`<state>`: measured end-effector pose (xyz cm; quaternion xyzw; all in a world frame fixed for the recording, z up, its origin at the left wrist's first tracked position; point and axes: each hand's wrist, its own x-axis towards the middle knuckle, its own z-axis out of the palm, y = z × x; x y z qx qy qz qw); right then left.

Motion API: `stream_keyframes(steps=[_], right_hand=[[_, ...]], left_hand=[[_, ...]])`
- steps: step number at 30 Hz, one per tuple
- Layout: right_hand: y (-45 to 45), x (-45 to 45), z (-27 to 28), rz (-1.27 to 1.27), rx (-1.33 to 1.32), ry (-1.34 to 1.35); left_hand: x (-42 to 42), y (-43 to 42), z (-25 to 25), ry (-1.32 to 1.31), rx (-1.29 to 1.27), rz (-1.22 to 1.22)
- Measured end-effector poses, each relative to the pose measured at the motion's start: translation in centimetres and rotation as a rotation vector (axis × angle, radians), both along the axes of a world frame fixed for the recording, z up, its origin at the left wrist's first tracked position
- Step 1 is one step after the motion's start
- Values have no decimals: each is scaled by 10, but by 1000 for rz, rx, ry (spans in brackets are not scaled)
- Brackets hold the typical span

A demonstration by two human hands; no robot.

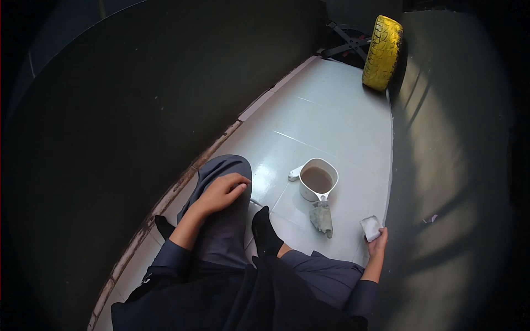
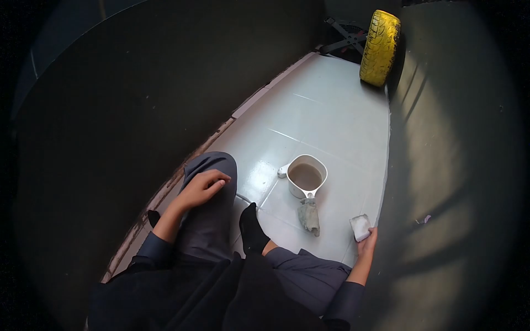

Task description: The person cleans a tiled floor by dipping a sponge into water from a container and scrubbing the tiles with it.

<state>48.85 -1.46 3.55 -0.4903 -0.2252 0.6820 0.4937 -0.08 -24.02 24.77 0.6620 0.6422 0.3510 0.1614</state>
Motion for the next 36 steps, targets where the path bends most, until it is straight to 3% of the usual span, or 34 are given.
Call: stream_keyframes(steps=[3, 5, 10, 14, 21, 36], right_hand=[[-12, -23, 35, 32, 69, 28], [-13, -30, 45, 55, 69, 40], [-24, -51, 82, 133, 106, 30], [-25, -62, 89, 193, 165, 204], [-4, -68, 47, 167, 58, 203], [-59, -37, 47, -232, 79, 444]], left_hand=[[-52, -43, 26, -234, 167, 420], [-67, -64, 38, -298, 210, 532], [-135, -118, 25, -541, 115, 658], [-147, -141, 3, -607, -45, 744], [-148, -137, -45, -673, -222, 691], [-131, 52, -111, -618, -611, 140]])
